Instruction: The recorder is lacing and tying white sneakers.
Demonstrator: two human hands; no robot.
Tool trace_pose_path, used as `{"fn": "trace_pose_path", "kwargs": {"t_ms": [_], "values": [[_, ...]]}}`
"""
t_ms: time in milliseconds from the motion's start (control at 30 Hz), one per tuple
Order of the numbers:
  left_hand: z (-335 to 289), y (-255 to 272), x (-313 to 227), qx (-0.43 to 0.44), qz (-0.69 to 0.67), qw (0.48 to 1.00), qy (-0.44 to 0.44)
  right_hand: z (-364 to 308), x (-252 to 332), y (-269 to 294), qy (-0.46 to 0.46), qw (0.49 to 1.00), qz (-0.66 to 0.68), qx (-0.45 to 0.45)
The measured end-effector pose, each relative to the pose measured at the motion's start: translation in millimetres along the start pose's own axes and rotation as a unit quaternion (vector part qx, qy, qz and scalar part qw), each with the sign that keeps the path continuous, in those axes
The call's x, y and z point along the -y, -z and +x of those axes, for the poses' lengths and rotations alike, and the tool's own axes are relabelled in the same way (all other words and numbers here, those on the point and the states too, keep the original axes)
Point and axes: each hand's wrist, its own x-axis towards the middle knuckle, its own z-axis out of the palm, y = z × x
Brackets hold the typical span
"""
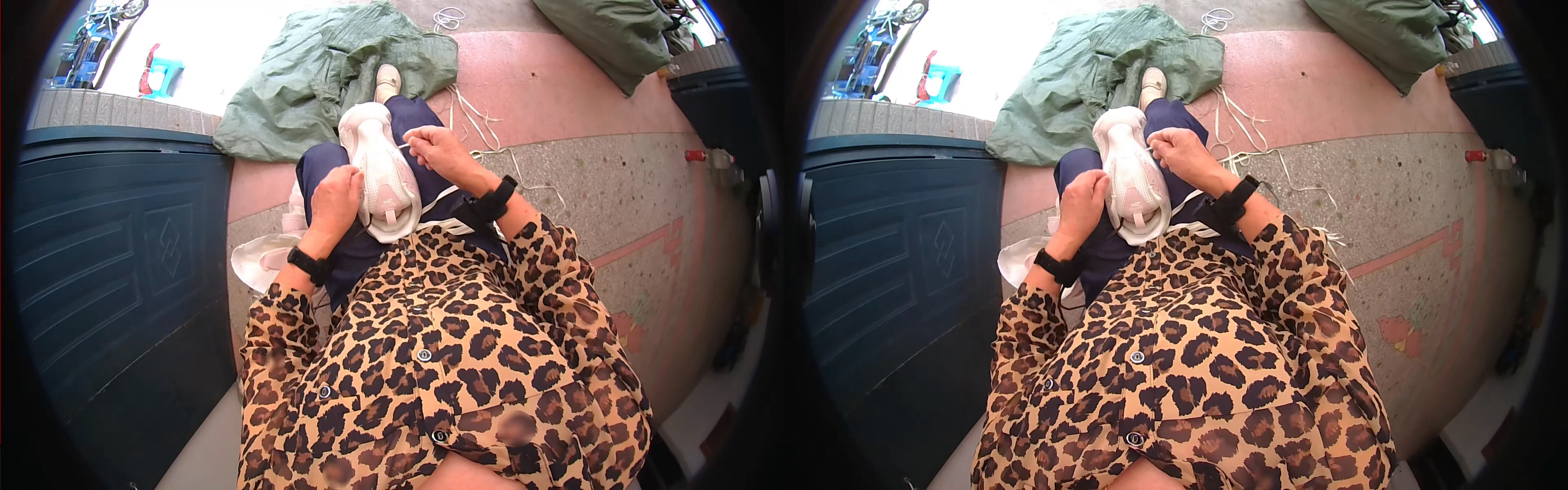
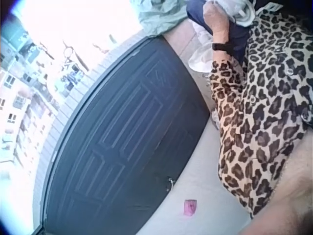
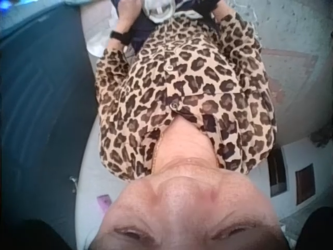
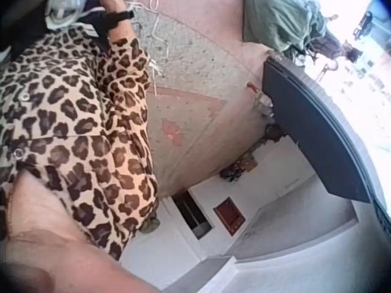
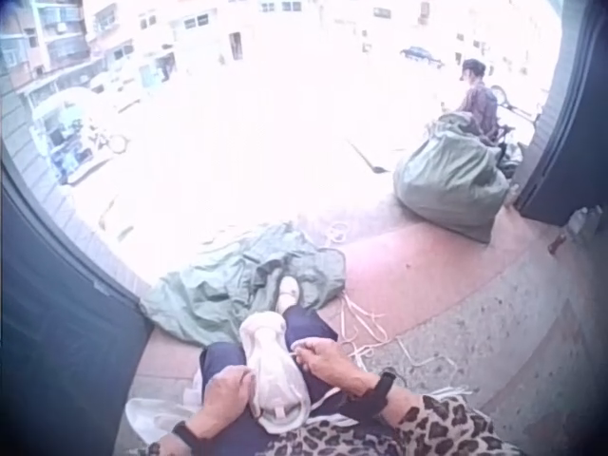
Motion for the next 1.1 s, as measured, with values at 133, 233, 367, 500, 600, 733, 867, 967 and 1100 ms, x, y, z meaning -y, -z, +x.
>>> {"fn": "trace_pose_path", "kwargs": {"t_ms": [133, 233, 367, 500, 600, 733, 867, 967, 1100], "values": [[28, -10, 5, -0.036, -0.017, 0.997, -0.062, 11, -1, -14, -0.001, 0.994, -0.088, 0.065], [35, -18, 4, -0.024, 0.01, 0.995, -0.091, 15, -9, -19, 0.099, 0.948, -0.296, 0.058], [37, -16, 2, -0.013, 0.003, 0.996, -0.091, 15, -18, -17, 0.11, 0.94, -0.323, -0.003], [41, -15, -1, 0.004, 0.025, 0.995, -0.099, 13, -15, -17, 0.151, 0.941, -0.303, -0.019], [42, -17, -4, 0.009, 0.013, 0.997, -0.074, 12, -10, -18, 0.149, 0.935, -0.321, -0.01], [44, -18, -6, 0.004, -0.015, 0.999, -0.03, 10, -5, -19, 0.141, 0.932, -0.334, -0.018], [45, -19, -6, 0.013, -0.027, 1.0, 0.0, 9, -4, -23, 0.127, 0.922, -0.367, -0.005], [45, -19, -6, 0.008, -0.037, 0.999, 0.006, 10, -4, -24, 0.127, 0.916, -0.381, -0.01], [45, -21, -5, 0.011, -0.051, 0.998, 0.025, 14, -4, -24, 0.139, 0.913, -0.384, 0.003]]}}
